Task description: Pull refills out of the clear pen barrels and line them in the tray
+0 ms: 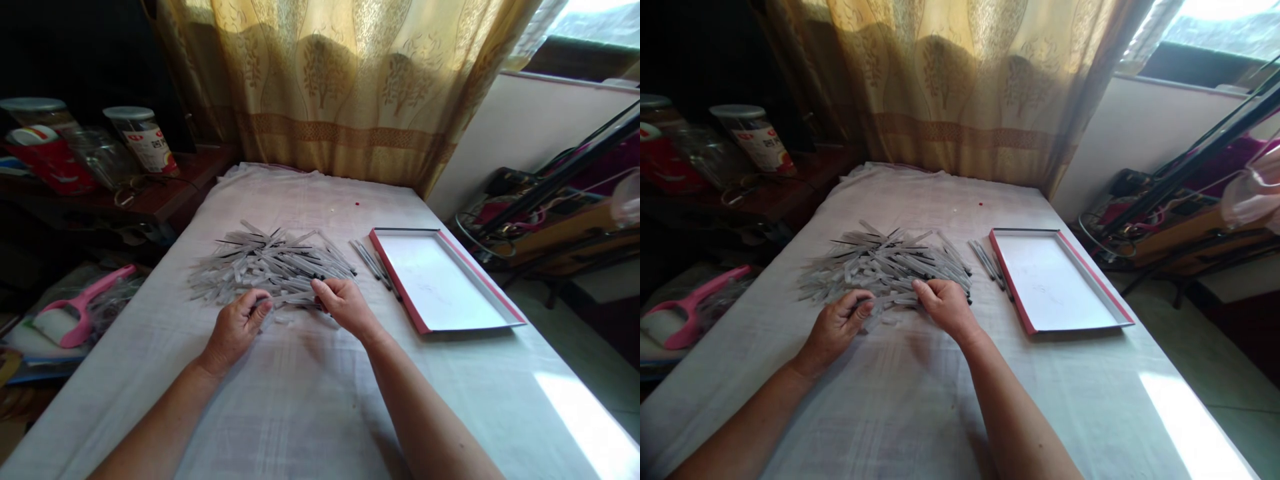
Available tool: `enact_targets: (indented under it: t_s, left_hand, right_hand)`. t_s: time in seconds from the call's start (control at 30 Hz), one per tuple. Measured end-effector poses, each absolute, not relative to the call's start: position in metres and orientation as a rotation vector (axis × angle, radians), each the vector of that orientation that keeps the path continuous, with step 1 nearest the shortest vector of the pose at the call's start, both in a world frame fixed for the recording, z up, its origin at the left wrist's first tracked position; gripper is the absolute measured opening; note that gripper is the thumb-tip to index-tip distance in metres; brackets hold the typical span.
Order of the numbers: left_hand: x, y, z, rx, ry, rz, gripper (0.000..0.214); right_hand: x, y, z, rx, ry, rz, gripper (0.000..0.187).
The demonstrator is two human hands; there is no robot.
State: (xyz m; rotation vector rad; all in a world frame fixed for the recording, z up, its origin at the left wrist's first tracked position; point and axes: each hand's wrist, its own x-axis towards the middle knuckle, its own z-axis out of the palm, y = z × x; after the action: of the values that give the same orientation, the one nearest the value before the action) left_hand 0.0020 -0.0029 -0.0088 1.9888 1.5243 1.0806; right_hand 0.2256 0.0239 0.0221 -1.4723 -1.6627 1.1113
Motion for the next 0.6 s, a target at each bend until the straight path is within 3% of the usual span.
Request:
enact_targets:
  t_s: [0.13, 0.27, 0.37, 0.47, 0.6]
  left_hand:
    - [-0.005, -0.002, -0.005, 2.088, 1.453, 1.014, 0.038]
    - [-0.023, 0.003, -0.004, 1.866, 1.452, 0.971, 0.048]
    - [-0.026, 0.010, -0.006, 1.659, 1.582, 1.091, 0.046]
    - [-0.015, 0.016, -0.010, 1.867, 1.651, 1.216, 0.031]
    - [-0.004, 0.020, -0.017, 2.314, 1.671, 1.285, 0.028]
  right_hand:
    - [0.229, 0.015, 0.022, -1.382, -1.754, 1.113, 0.045]
    - [0.257, 0.018, 0.020, -1.287, -1.755, 0.846, 0.028]
    - [0.281, 0.031, 0.015, -1.357, -1.484, 0.649, 0.028]
    - [0.284, 0.043, 0.010, -1.460, -1.504, 0.523, 0.029]
    - [0.256, 0.050, 0.004, -1.667, -1.652, 0.239, 0.023]
